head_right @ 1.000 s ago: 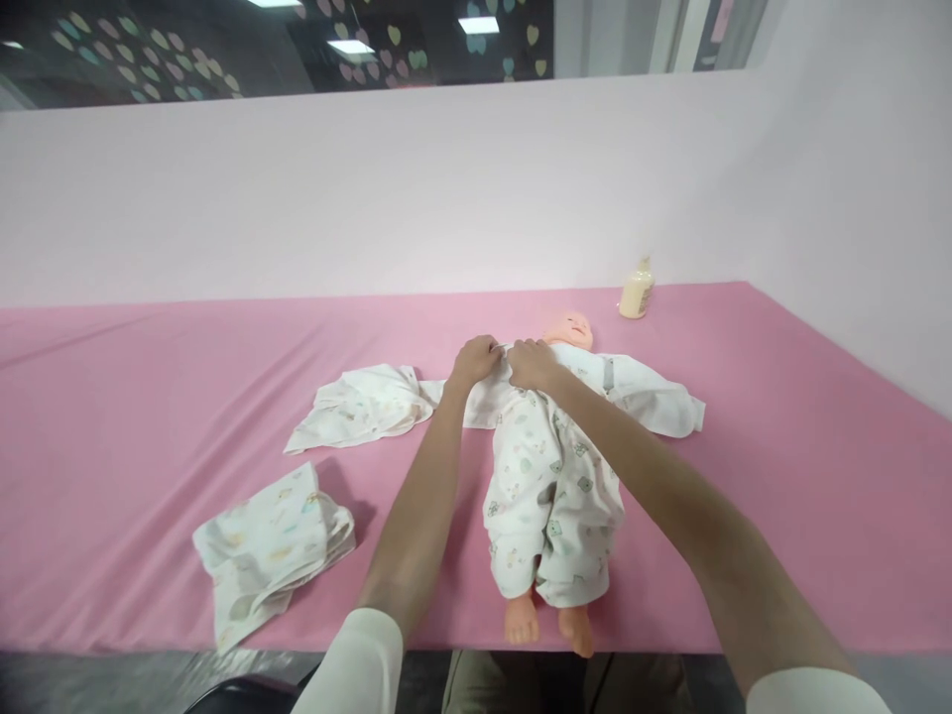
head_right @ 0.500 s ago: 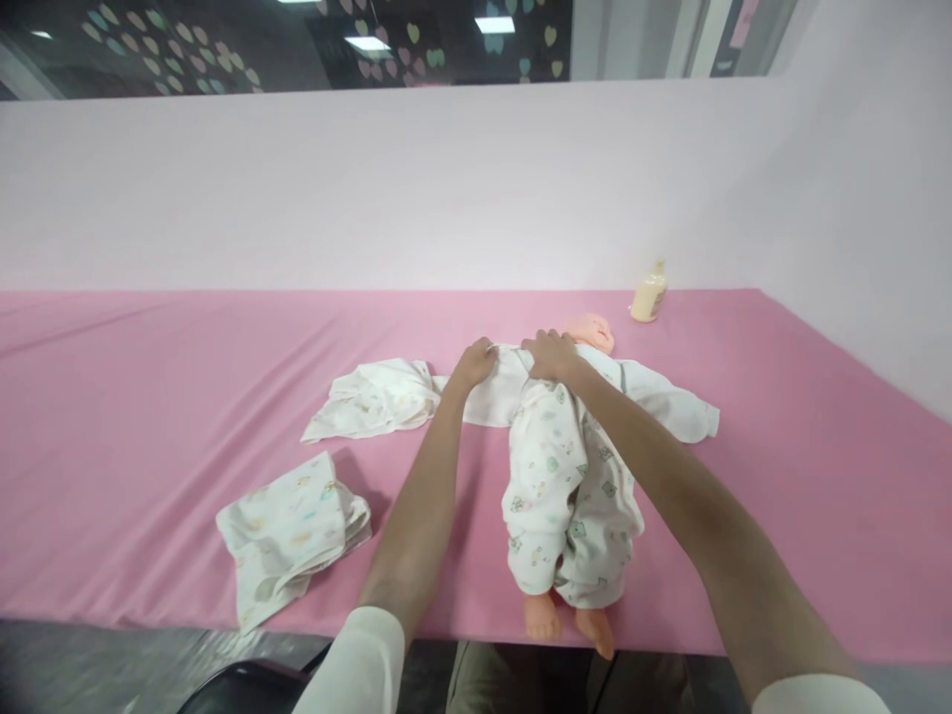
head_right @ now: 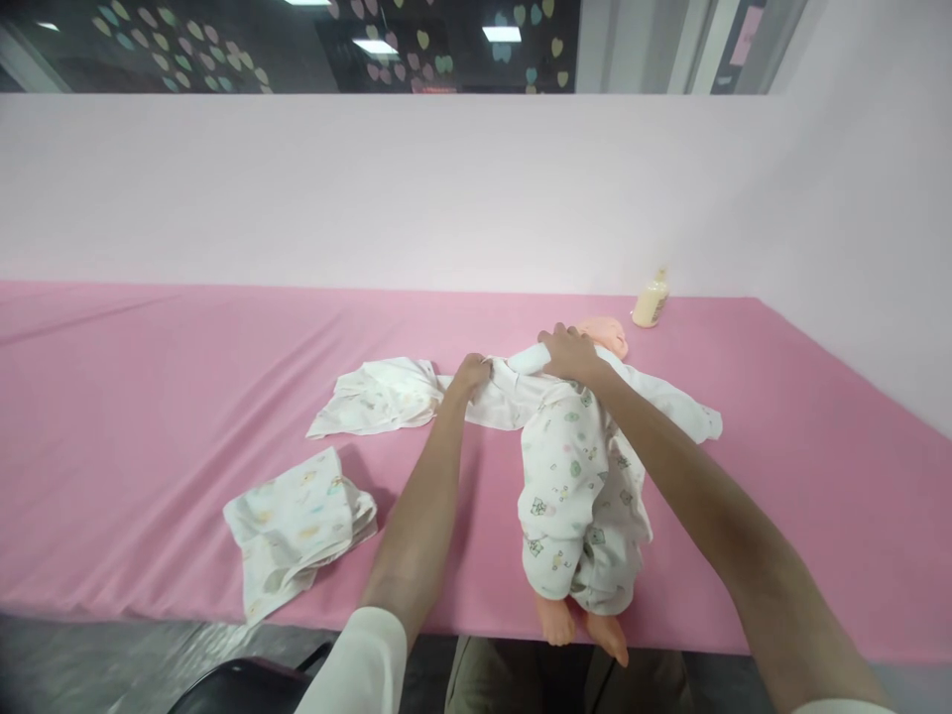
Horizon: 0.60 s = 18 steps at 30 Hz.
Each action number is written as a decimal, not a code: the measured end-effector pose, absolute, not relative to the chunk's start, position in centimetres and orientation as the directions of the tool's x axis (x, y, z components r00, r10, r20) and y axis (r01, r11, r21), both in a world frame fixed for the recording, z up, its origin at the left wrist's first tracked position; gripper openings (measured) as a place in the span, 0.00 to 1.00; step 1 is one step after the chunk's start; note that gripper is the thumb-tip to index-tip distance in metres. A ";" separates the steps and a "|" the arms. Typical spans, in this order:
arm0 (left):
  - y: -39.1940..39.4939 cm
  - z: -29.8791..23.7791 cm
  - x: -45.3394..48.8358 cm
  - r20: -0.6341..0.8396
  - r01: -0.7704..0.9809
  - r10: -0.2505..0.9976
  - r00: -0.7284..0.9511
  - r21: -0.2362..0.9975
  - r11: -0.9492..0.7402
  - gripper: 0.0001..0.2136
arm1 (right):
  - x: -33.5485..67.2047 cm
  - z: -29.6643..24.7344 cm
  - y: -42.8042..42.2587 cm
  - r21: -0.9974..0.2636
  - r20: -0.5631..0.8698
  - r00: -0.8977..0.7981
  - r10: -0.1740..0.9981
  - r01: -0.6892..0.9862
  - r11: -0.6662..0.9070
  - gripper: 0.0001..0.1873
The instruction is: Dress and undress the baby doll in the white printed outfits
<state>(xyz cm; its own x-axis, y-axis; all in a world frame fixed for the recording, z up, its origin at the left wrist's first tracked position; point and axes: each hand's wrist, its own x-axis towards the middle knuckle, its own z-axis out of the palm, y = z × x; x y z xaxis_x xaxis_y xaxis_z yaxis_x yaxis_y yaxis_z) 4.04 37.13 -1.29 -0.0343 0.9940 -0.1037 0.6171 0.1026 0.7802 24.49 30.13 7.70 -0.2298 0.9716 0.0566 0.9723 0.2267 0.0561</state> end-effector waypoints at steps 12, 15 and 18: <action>37.6 -1.3 3.0 -0.052 0.563 0.999 -0.004 0.825 0.045 0.09 | 18.3 4.4 32.1 0.364 -0.010 -0.580 0.815 0.757 0.543 0.19; 37.4 -1.1 3.0 -0.056 0.590 0.998 -0.009 0.806 0.051 0.10 | 18.3 4.3 32.3 0.356 -0.001 -0.576 0.817 0.764 0.539 0.17; 37.3 -1.3 2.9 -0.070 0.635 0.997 -0.038 0.769 0.078 0.08 | 18.8 4.4 32.2 0.360 0.026 -0.558 0.829 0.779 0.513 0.16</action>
<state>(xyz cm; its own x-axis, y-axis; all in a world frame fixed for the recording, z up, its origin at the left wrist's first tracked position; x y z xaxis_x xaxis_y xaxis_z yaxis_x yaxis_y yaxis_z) 2.91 37.29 -1.34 -0.0379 0.9968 -0.0699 0.6348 0.0781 0.7687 18.83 32.24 4.44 -0.5583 0.8293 0.0259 0.7791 0.5132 0.3601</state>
